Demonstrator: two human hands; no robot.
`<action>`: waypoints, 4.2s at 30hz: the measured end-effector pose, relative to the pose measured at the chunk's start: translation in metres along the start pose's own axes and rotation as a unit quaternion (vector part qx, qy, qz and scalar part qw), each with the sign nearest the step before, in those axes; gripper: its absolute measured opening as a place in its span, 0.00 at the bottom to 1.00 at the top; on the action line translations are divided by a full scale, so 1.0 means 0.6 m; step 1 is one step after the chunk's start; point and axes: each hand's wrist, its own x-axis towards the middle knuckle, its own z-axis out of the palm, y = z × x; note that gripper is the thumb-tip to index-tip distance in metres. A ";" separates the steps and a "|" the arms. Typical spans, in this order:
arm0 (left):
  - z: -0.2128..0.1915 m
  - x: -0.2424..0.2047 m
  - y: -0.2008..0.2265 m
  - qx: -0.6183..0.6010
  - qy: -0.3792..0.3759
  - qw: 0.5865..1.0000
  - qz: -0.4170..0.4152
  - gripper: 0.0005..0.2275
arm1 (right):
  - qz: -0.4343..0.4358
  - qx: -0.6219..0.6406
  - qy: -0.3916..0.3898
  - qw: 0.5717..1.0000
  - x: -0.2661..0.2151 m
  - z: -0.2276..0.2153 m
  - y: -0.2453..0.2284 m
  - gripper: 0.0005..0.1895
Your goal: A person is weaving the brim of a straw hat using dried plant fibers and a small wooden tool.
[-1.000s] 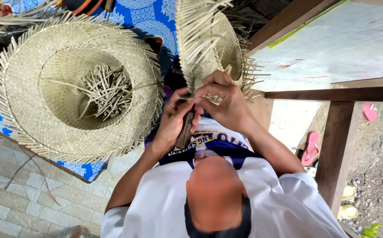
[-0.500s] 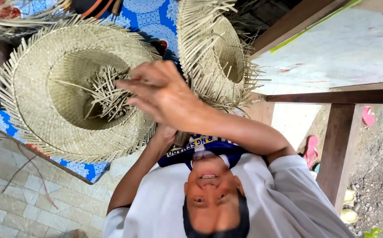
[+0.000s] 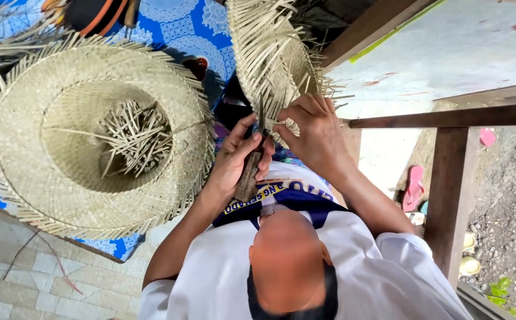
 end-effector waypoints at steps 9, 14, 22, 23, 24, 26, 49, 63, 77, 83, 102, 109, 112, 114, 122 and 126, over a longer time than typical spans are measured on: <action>0.012 -0.012 -0.001 -0.025 0.033 0.999 -0.009 0.15 | -0.030 0.000 0.026 0.999 0.010 -0.016 -0.037 0.06; 0.016 -0.013 -0.001 -0.019 0.043 0.999 -0.020 0.15 | -0.008 0.024 0.022 0.999 0.002 -0.019 -0.031 0.07; 0.025 -0.016 0.003 0.002 0.046 0.999 -0.020 0.16 | 0.030 0.065 0.000 0.997 -0.002 -0.005 -0.018 0.06; 0.023 -0.016 0.001 0.006 0.047 0.999 -0.019 0.16 | 0.029 0.068 -0.002 0.997 -0.002 -0.004 -0.018 0.06; 0.021 -0.016 0.000 0.010 0.047 0.999 -0.019 0.16 | 0.028 0.071 -0.004 0.997 0.000 -0.004 -0.018 0.07; 0.024 -0.014 0.002 0.013 0.051 0.998 -0.016 0.15 | 0.030 0.078 -0.004 0.996 0.001 -0.002 -0.016 0.07; 0.023 -0.008 -0.008 0.035 0.098 0.995 0.013 0.09 | 0.022 0.068 -0.018 0.997 -0.008 -0.006 -0.016 0.07; 0.025 -0.014 -0.006 0.070 0.131 0.988 0.033 0.09 | 0.057 0.286 -0.029 0.956 0.034 -0.023 -0.059 0.08; -0.077 -0.027 -0.024 0.350 0.257 0.897 0.084 0.14 | -0.218 0.124 0.006 0.968 0.118 0.069 -0.219 0.13; -0.017 -0.005 0.019 0.299 0.201 0.929 0.091 0.15 | -0.037 0.054 0.111 0.992 0.091 0.018 -0.054 0.17; 0.029 0.052 0.012 0.185 0.181 0.959 0.117 0.06 | 0.114 0.288 0.122 0.943 -0.001 0.040 0.065 0.19; 0.037 0.052 0.016 0.188 0.162 0.962 0.109 0.07 | 0.060 0.337 0.032 0.939 0.037 0.024 0.069 0.07; 0.043 0.049 0.020 0.212 0.158 0.958 0.107 0.07 | 0.025 0.369 0.033 0.929 0.036 0.030 0.068 0.08; 0.043 0.048 0.020 0.211 0.157 0.959 0.105 0.07 | 0.041 0.403 0.002 0.914 0.038 0.020 0.059 0.11; 0.044 0.048 0.011 0.219 0.158 0.957 0.104 0.07 | 0.013 0.341 -0.042 0.939 0.046 -0.011 0.051 0.13; 0.040 0.047 0.007 0.233 0.166 0.952 0.109 0.07 | -0.003 0.323 -0.031 0.946 0.038 -0.001 0.061 0.13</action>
